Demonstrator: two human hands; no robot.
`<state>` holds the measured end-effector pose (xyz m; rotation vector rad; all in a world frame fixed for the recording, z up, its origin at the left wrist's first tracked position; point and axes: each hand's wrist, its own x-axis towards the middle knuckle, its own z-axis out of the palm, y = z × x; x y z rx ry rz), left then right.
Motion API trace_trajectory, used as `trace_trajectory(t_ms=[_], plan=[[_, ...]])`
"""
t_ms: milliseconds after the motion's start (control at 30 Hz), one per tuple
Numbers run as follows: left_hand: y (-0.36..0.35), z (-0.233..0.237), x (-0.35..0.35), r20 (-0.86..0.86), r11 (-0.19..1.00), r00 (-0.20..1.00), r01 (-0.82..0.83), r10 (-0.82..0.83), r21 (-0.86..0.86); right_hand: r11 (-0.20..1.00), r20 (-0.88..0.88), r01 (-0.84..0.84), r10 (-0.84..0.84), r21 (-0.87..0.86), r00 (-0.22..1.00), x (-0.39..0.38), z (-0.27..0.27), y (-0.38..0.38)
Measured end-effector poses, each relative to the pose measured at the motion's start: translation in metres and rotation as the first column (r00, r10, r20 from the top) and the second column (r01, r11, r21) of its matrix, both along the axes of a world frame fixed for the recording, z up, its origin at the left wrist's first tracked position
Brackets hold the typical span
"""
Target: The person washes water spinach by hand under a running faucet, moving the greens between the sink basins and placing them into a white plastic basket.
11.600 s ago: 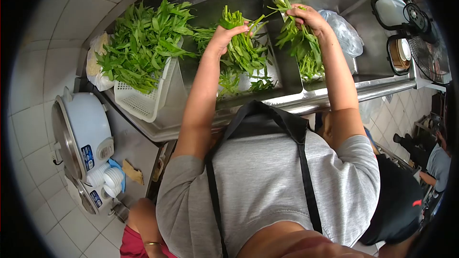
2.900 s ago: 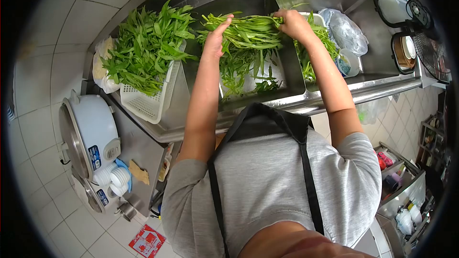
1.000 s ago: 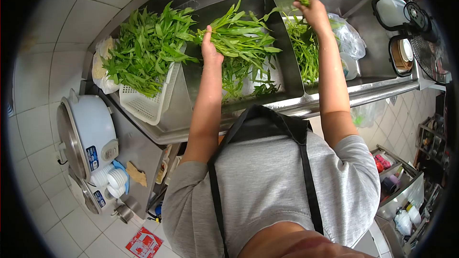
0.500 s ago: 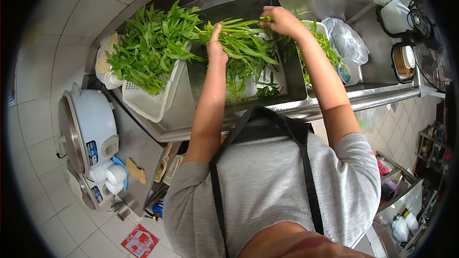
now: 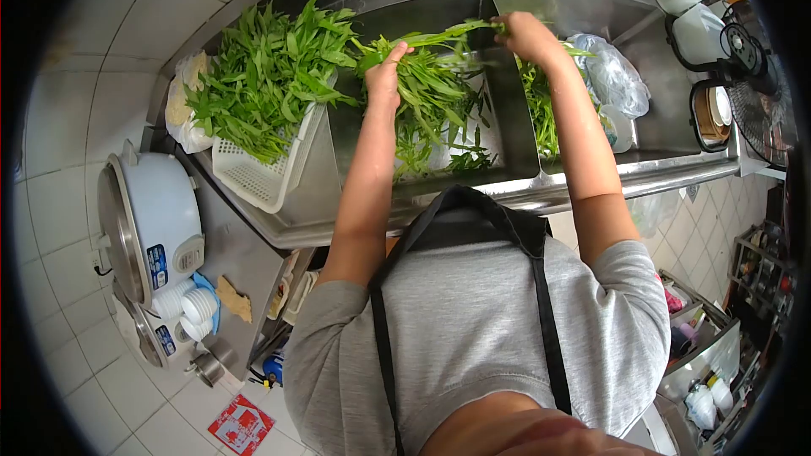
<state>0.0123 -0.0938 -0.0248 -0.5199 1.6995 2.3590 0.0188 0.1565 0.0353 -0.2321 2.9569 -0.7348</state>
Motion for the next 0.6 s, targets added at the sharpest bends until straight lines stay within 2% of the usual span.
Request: trace_trajectory(t_ms=[33, 100, 133, 233, 267, 333, 367, 400, 467, 533, 600], plan=[[0.001, 0.002, 0.002, -0.058, 0.999, 0.998, -0.029, 0.027, -0.043, 1.0, 0.001, 0.003, -0.003, -0.001, 1.0, 0.0, 0.001, 0.002], [0.004, 0.003, 0.003, -0.116, 0.994, 0.992, -0.063, 0.053, -0.085, 0.988, -0.235, 0.141, -0.123, 0.06, 0.964, -0.003, 0.004, 0.002], [0.006, 0.002, 0.003, -0.19, 0.992, 0.98, -0.081, 0.061, -0.096, 0.988, -0.234, 0.142, -0.124, 0.059, 0.964, -0.003, 0.006, 0.002], [0.008, -0.001, 0.003, -0.312, 0.987, 0.95, -0.066, 0.018, -0.145, 0.988, -0.392, 0.051, 0.011, 0.146, 0.92, -0.004, 0.014, -0.006], [0.007, -0.003, 0.002, -0.36, 0.982, 0.933, -0.041, -0.029, -0.185, 0.988, -0.392, 0.053, 0.009, 0.146, 0.92, -0.005, 0.014, -0.012], [0.009, 0.0, 0.005, -0.373, 0.985, 0.926, -0.009, -0.056, -0.17, 0.99, -0.338, -0.083, 0.116, 0.113, 0.934, -0.008, 0.004, -0.027], [0.011, 0.001, 0.007, -0.386, 0.988, 0.919, 0.022, -0.081, -0.155, 0.992, -0.258, -0.096, 0.114, 0.082, 0.959, -0.012, -0.006, -0.031], [0.012, -0.001, 0.007, -0.386, 0.988, 0.919, 0.022, -0.081, -0.154, 0.992, -0.258, -0.096, 0.114, 0.082, 0.959, -0.014, -0.014, -0.034], [0.014, -0.005, 0.007, -0.368, 1.0, 0.929, 0.021, -0.027, -0.021, 0.986, -0.153, -0.159, 0.151, -0.041, 0.977, -0.02, -0.027, -0.036], [0.015, -0.003, 0.009, -0.337, 1.0, 0.941, -0.017, 0.014, -0.007, 0.985, -0.192, -0.171, 0.165, -0.018, 0.968, -0.015, -0.018, -0.044], [0.016, -0.003, 0.012, -0.298, 0.999, 0.953, -0.048, 0.048, 0.006, 0.993, -0.343, -0.087, 0.055, -0.078, 0.938, -0.005, -0.008, -0.052]])
